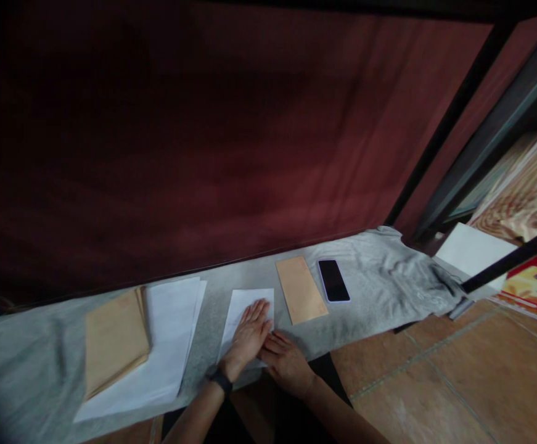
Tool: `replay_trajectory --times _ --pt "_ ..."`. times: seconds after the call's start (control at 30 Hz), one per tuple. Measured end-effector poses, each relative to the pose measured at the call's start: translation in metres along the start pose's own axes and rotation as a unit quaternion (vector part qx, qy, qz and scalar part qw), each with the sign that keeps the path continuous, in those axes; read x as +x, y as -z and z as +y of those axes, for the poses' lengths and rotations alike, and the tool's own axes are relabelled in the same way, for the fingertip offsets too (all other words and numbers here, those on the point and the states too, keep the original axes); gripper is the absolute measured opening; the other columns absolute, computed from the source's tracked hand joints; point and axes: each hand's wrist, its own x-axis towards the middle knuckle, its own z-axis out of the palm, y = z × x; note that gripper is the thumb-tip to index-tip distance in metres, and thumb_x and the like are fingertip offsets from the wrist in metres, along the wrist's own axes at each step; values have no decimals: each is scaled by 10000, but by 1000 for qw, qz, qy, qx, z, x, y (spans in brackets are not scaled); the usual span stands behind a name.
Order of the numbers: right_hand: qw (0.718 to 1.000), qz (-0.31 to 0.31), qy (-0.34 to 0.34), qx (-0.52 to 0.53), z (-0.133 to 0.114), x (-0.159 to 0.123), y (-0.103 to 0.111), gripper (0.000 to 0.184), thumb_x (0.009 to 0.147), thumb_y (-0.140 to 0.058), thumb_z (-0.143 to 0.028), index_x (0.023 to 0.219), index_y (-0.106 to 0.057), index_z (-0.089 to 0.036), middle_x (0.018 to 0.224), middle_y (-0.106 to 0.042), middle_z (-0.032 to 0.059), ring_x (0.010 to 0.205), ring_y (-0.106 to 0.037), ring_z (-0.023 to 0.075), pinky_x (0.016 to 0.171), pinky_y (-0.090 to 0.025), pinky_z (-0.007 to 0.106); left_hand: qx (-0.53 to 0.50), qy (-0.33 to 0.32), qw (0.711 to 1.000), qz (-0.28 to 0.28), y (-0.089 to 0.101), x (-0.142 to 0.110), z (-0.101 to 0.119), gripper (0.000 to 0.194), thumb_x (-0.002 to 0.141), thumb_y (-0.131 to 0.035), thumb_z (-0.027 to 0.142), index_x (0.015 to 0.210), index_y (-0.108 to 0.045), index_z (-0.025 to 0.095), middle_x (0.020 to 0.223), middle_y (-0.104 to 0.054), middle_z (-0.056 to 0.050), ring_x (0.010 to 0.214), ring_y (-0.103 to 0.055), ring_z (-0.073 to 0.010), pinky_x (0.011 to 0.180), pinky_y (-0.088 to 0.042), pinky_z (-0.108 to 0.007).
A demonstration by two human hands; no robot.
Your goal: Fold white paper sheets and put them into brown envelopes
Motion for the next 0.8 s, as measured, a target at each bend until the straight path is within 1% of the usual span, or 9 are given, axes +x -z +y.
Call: replay_trajectory --times 0.13,0.27,0.4,0.5,0.53,0.6,0.7,0.73,0.8 --pt "1000 -22 6 -10 -1 -1 8 561 869 -573 -123 1409 -546 -270 1480 -539 73 1399 -441 209 1213 -280 442 55 13 998 9 -3 17 -15 524 1026 -297 367 1513 -400 201 1610 -353 -66 1504 -277 -241 1232 -262 -496" --pt "999 -31 5 -8 -1 -3 11 538 895 -575 -163 1424 -534 -251 1527 -486 70 1420 -415 206 1221 -269 438 83 73 993 39 -3 14 -43 567 1023 -281 369 1531 -353 128 1607 -344 -116 1505 -274 -242 1232 -254 -473" --pt "999 -43 -3 -10 0 -2 10 518 914 -562 -172 1424 -541 -260 1533 -479 51 1428 -404 195 1228 -261 425 79 125 986 78 -2 -6 -71 561 1007 -307 338 1497 -406 83 1565 -410 -165 1477 -339 -264 1207 -305 -474" --pt "999 -43 -4 -10 1 -2 10 540 908 -561 -157 1433 -534 -276 1537 -474 33 1430 -401 183 1231 -262 416 31 139 982 125 2 -36 -81 524 1012 -302 337 1440 -495 104 1504 -506 -159 1417 -445 -249 1173 -376 -445" --pt "999 -41 -3 -7 1 -2 11 550 904 -564 -153 1439 -529 -279 1538 -472 29 1431 -400 182 1231 -263 418 11 135 980 143 5 -48 -81 513 1016 -308 352 1429 -511 126 1491 -526 -146 1398 -471 -235 1156 -404 -425" --pt "999 -37 0 3 2 -3 12 558 903 -562 -149 1443 -526 -282 1540 -467 28 1432 -399 183 1231 -265 425 -15 96 984 151 10 -74 -75 530 1009 -370 388 1494 -424 180 1563 -437 -121 1442 -408 -228 1159 -401 -425" --pt "999 -33 0 24 3 -3 14 535 914 -546 -140 1429 -544 -289 1534 -476 32 1426 -410 188 1227 -277 438 -4 -18 996 88 17 -105 -61 673 936 -553 415 1550 -311 280 1609 -366 -76 1487 -323 -263 1194 -338 -495" --pt "999 -33 -1 30 3 -4 15 525 920 -542 -140 1422 -552 -291 1529 -483 32 1423 -416 189 1225 -280 441 4 -42 997 67 18 -111 -56 714 911 -594 401 1553 -299 297 1610 -363 -67 1486 -323 -270 1200 -321 -512" --pt "999 -33 1 39 3 -4 16 513 928 -535 -141 1417 -557 -295 1518 -497 30 1417 -425 188 1223 -285 444 18 -55 997 51 18 -117 -51 724 893 -610 333 1549 -307 300 1600 -383 -60 1472 -353 -263 1207 -307 -517"
